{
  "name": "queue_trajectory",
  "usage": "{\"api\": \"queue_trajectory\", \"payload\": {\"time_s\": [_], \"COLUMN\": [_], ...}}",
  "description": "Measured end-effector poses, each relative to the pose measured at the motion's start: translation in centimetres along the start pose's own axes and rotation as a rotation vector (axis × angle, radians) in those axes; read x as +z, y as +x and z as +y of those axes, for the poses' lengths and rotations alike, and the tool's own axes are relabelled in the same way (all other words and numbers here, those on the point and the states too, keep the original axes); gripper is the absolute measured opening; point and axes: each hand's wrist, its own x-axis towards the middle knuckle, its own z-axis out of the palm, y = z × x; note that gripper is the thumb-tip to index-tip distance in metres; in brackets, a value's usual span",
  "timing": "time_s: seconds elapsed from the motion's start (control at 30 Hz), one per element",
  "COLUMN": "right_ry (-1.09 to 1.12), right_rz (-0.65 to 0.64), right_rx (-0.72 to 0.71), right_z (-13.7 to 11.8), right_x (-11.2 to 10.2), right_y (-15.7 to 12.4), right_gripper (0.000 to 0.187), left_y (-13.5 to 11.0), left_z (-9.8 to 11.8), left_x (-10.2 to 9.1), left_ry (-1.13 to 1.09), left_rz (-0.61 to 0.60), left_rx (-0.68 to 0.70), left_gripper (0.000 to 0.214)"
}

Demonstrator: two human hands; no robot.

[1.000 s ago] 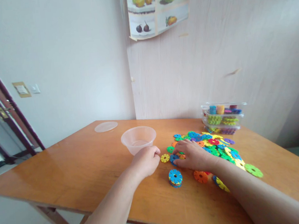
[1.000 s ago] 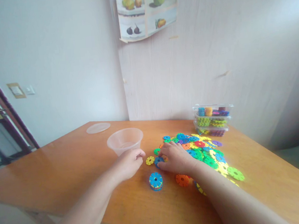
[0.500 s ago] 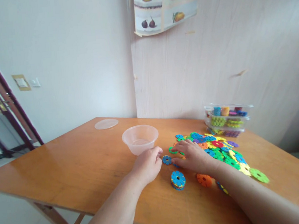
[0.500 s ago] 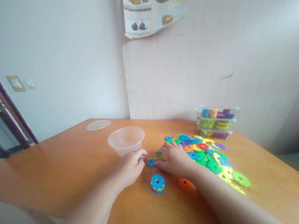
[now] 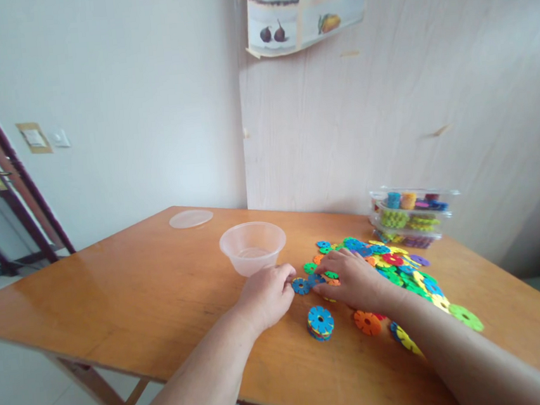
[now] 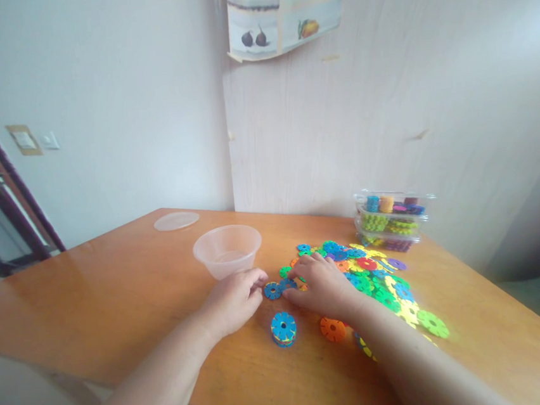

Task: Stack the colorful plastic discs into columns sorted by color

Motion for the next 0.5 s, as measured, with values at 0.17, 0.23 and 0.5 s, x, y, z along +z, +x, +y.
{"api": "queue_trajectory", "payload": {"time_s": [0.17,0.23,0.5], "right_ry": [0.049,0.031,0.042], "right_rz": [0.041,-0.005,-0.210], "right_rx": [-0.031,-0.011,-0.075], "right_z": [0.0,0.4,2.0], "right_x": [0.2,-0.3,-1.8], "right_y": [0.4,0.1,-1.1], "right_gripper": [0.042,0.040,0.034], "left_y": [-0.1,-0.2,-0.1], "left_z": [0.2,0.2,0.3], "left_x": [-0.1,-0.2,0.0], "left_ry": [-0.031,-0.038,-0.048], "left_rz": [-0.015,-0.018,-0.035], "left_rx": [-0.004,0.011,0.050], "left_gripper": [0.025,0.029,0.039]}}
